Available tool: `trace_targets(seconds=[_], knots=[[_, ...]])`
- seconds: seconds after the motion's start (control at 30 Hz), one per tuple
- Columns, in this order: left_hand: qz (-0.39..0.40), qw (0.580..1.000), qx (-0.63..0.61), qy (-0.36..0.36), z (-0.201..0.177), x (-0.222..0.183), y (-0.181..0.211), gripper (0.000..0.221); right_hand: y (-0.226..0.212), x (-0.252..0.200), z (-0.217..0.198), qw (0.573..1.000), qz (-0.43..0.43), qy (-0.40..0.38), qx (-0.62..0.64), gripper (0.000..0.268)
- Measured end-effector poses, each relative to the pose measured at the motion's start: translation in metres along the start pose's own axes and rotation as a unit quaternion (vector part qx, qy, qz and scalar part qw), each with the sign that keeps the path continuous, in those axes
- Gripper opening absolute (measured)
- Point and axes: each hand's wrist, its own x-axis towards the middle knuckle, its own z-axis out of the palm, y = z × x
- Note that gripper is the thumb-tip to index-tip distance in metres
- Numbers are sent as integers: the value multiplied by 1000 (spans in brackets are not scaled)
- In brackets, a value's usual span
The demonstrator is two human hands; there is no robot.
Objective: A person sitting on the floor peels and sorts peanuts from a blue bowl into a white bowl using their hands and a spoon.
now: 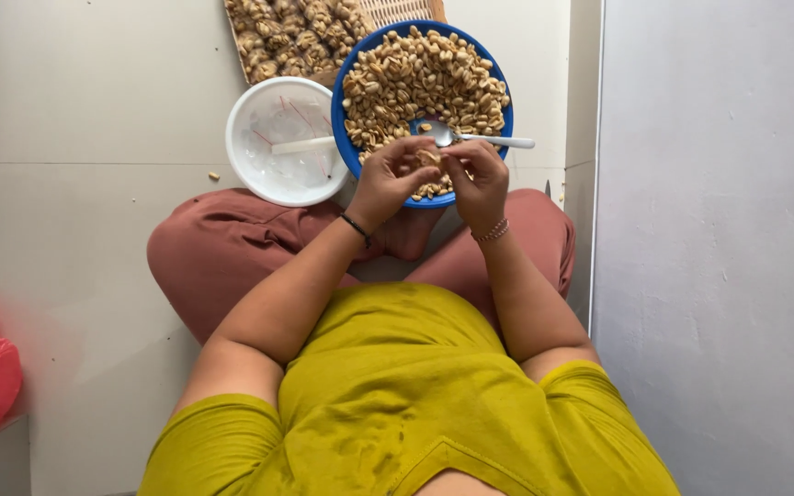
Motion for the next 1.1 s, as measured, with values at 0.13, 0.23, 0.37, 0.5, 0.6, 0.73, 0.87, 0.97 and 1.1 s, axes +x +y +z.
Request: trace_targets(seconds=[0.13,0.23,0.37,0.5,0.6,0.73,0.87,0.97,1.1], knots=[[-30,999,-11,21,-3,0,-5,18,-3,-5,2,998,31,-22,43,10],[-2,999,48,23,-9,0,13,20,-7,-5,5,993,78,-63,70,29],[-33,995,90,-37,-26,3,8,40,-10,2,1,997,39,-70,-9,8],[-78,988,119,-53,-49,14,3,29,-28,17,5,991,64,-111,-45,35],[-33,985,155,-68,-60,26,12,25,-32,36,11,976,85,-154,-130,35],[-3,988,142,-65,-80,45,9,22,-47,86,33,955,91,-226,-170,30],[17,995,92,-14,-106,62,-3,26,-35,134,64,903,20,-359,-234,17],[24,992,108,55,-119,72,-5,62,4,178,82,900,-21,-359,-247,11],[4,984,163,77,-136,80,3,75,110,253,117,841,-126,-330,-409,18]])
